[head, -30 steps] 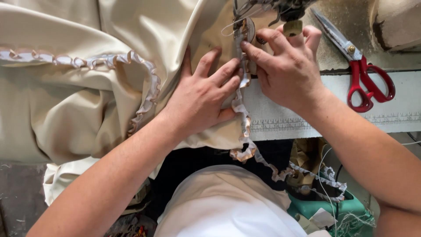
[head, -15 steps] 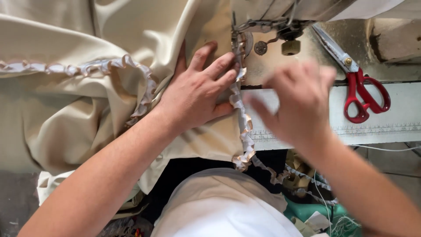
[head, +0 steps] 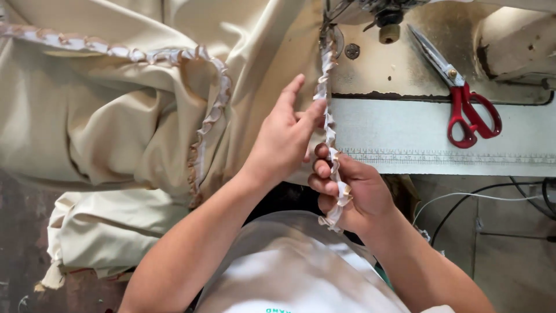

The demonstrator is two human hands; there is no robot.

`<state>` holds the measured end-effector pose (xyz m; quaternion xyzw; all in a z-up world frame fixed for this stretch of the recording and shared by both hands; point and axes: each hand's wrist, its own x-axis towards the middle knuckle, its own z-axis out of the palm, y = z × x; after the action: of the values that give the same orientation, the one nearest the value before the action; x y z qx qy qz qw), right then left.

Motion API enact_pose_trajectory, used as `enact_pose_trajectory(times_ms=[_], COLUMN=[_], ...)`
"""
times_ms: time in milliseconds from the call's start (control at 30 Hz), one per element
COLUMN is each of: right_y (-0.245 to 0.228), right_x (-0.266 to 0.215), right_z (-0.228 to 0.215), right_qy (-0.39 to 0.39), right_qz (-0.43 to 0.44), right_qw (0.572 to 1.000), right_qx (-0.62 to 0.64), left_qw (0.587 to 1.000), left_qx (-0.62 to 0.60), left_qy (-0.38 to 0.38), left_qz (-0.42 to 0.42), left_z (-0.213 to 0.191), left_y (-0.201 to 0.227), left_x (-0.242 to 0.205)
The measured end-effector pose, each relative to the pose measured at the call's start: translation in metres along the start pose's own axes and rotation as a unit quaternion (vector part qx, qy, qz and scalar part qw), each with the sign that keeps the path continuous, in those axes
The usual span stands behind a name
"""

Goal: Sewing a ruffled white trim onto the edge of a large piece of beige fabric using an industrial sewing machine.

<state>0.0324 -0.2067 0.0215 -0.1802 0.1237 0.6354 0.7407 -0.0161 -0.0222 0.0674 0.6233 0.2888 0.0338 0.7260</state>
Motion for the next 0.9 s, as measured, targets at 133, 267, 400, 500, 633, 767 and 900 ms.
enact_pose_trajectory(times_ms=[133,267,400,500,633,767,900], right_y=[-0.007,-0.036,-0.073,-0.088,-0.109,-0.107,-0.109], right_x=[0.018,-0.010,-0.009,0.006,0.048,0.071,0.076], right_z=[-0.051,0.066,0.110,0.121,0.094,0.101,0.080], right_qy=[-0.106,0.145,0.253,0.177,-0.016,-0.008,-0.020], right_qz=[-0.008,-0.091,-0.161,-0.214,-0.338,-0.260,-0.298], right_qw=[0.994,0.830,0.499,0.406,0.241,0.233,0.131], right_qx=[-0.031,-0.531,-0.813,-0.871,-0.909,-0.937,-0.945], left_qw=[0.964,0.974,0.965,0.730,0.575,0.636,0.670], left_qx=[-0.249,-0.182,0.249,0.630,0.601,0.521,0.464], left_qy=[-0.066,-0.075,-0.023,0.199,0.318,0.251,0.219], left_qz=[-0.065,-0.114,-0.076,0.172,0.455,0.510,0.536], left_z=[0.003,-0.014,-0.036,-0.047,-0.048,-0.040,-0.030], left_y=[-0.035,-0.013,-0.001,-0.023,-0.020,-0.007,-0.008], left_x=[0.020,0.003,-0.012,-0.009,-0.009,-0.017,-0.020])
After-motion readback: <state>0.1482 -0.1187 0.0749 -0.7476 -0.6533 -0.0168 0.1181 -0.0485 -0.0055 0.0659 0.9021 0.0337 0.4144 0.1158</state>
